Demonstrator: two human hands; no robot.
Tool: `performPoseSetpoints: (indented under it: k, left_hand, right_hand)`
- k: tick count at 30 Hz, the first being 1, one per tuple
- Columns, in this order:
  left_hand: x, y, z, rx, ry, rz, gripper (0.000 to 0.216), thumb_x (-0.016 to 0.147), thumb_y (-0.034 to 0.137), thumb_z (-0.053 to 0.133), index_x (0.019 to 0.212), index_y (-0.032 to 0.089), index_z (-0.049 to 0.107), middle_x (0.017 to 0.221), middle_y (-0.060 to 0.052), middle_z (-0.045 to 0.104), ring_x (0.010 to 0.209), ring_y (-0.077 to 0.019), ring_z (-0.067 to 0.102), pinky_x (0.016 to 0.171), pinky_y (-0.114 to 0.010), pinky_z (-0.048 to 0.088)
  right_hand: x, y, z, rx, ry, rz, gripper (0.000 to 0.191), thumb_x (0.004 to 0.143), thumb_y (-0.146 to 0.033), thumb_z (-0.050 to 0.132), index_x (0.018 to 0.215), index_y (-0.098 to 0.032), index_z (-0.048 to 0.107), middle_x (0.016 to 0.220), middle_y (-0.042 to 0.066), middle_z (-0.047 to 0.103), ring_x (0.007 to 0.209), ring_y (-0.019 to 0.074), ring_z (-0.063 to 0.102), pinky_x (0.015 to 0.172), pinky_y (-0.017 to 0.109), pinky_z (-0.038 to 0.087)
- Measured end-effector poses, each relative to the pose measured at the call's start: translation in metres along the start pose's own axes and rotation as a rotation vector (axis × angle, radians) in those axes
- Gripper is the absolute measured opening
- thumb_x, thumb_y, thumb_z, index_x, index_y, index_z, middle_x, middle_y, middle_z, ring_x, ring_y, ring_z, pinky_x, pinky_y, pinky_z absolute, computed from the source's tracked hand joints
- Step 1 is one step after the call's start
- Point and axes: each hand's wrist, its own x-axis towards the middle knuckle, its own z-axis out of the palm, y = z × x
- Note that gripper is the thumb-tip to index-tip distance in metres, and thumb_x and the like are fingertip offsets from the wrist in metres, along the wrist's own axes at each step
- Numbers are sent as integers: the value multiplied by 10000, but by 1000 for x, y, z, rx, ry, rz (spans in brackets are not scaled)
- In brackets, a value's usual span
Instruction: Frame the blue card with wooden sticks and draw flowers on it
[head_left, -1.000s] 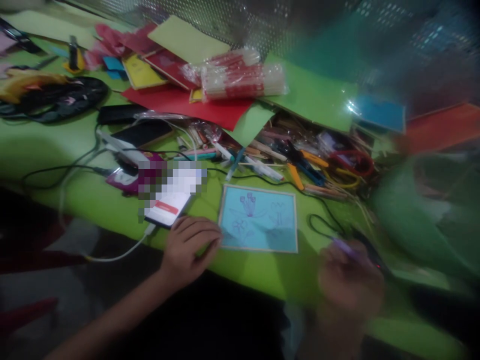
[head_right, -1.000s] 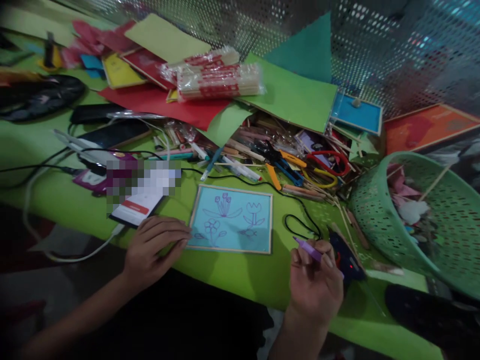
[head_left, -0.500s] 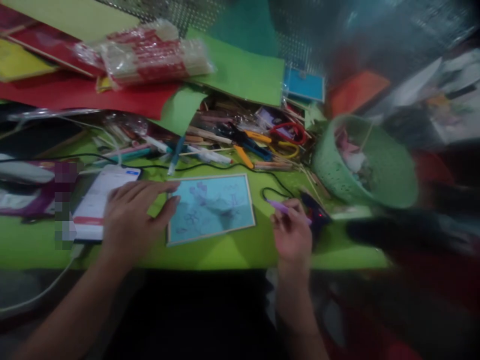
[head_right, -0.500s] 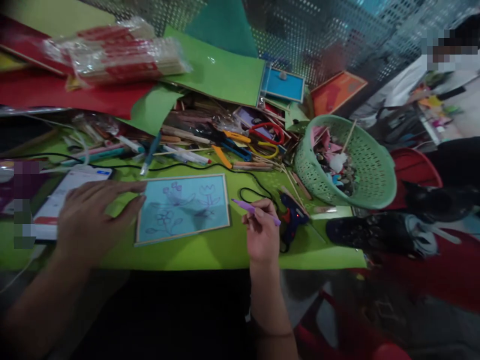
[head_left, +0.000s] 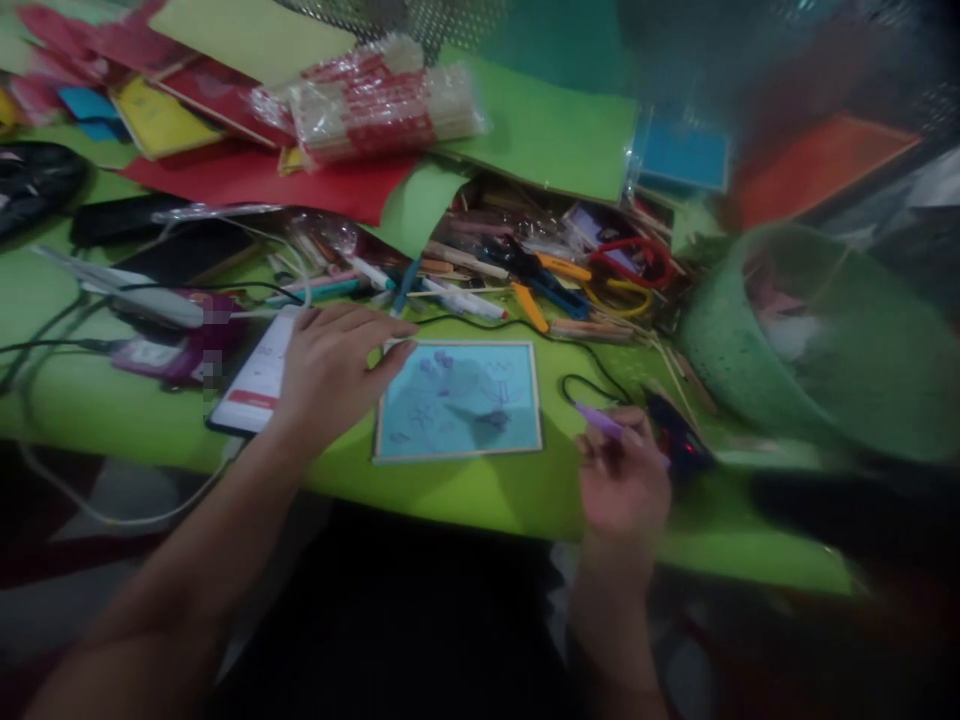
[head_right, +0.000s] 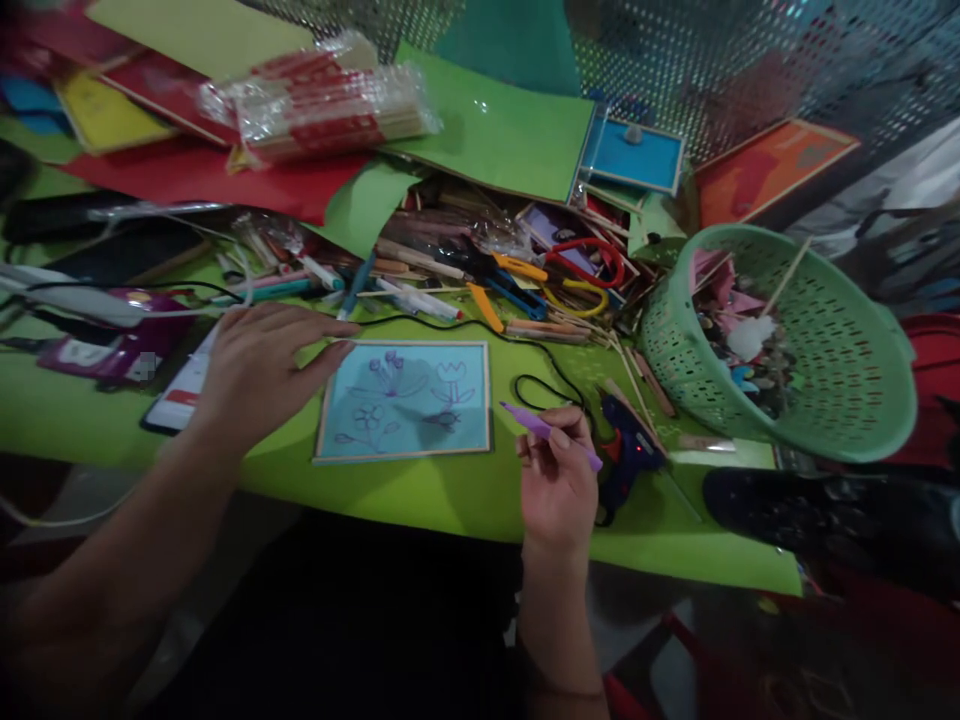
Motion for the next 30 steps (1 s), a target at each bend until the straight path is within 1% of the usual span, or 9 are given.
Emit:
performPoseSetpoints:
  k: [3, 6, 9, 14, 19, 23, 27, 28, 30]
  left_hand:
    - [6, -2, 5, 11, -13, 34, 243, 1030, 387, 585, 1061, 261, 790, 1065, -20, 823, 1057, -270, 715, 952, -439, 466]
    - [13, -2, 10, 30, -51, 74, 247, 1013, 383, 585, 1070, 260, 792, 1040, -43, 827, 1042, -297, 726, 928, -457, 475]
    - [20, 0, 13, 51, -83, 64, 241, 991, 359, 597, 1078, 260, 799, 1059, -61, 824, 1044, -308, 720, 912, -466, 477]
    - [31, 3, 18, 71, -111, 34, 267, 995, 313, 561, 1080, 253, 806, 1069, -90, 818, 1054, -327, 702, 934, -505, 468]
    - [42, 5, 23, 88, -127, 51, 269, 985, 253, 548, 1035, 243, 811, 1049, -72, 820, 1032, -303, 705, 986, -506, 451]
    - [52, 0, 16, 107, -113, 41, 240, 971, 264, 581, 1039, 248, 811, 1068, -68, 818, 1059, -305, 700, 965, -494, 460]
    - [60, -11, 3, 129, -3, -47, 222, 974, 292, 596, 1032, 266, 809, 1067, -57, 812, 1089, -298, 683, 992, -494, 451]
    - [61, -14, 2, 130, 3, -56, 215, 972, 295, 598, 1001, 269, 809, 1043, -51, 810, 1083, -294, 679, 993, -489, 451]
    - [61, -17, 3, 135, -39, -45, 217, 963, 288, 596, 939, 259, 810, 997, -57, 802, 1065, -295, 670, 983, -485, 452]
  right_hand:
    - [-1, 0, -2, 11, -8, 9, 140, 734, -289, 745, 797, -207, 650, 750, -50, 551, 582, 68, 499, 574, 212, 478]
    - [-2, -1, -4, 33, -16, 29, 158, 731, -294, 758, 803, -206, 649, 771, -42, 558, 611, 74, 515, 578, 207, 480]
    - [-2, -2, -4, 52, -11, 52, 161, 720, -283, 765, 814, -211, 656, 782, -38, 567, 615, 79, 518, 578, 212, 490]
    - [-5, 0, -7, 67, -2, 107, 182, 688, -287, 789, 804, -215, 669, 759, -41, 543, 615, 87, 521, 570, 211, 500]
    - [-10, 6, -14, 67, -39, 114, 166, 705, -286, 777, 796, -219, 656, 775, -31, 549, 617, 90, 520, 574, 219, 497]
    - [-15, 11, -22, 61, -49, 124, 151, 747, -298, 762, 833, -230, 658, 798, -20, 563, 654, 108, 549, 593, 233, 504]
    - [-18, 14, -29, 75, -55, 114, 142, 756, -291, 759, 836, -227, 661, 796, -17, 563, 666, 112, 560, 602, 230, 507]
    - [-18, 14, -31, 75, -61, 112, 141, 756, -289, 759, 837, -225, 664, 796, -15, 561, 667, 113, 562, 603, 232, 508]
    - [-19, 14, -32, 67, -86, 103, 126, 770, -288, 753, 844, -224, 673, 801, -10, 559, 673, 123, 566, 604, 245, 512]
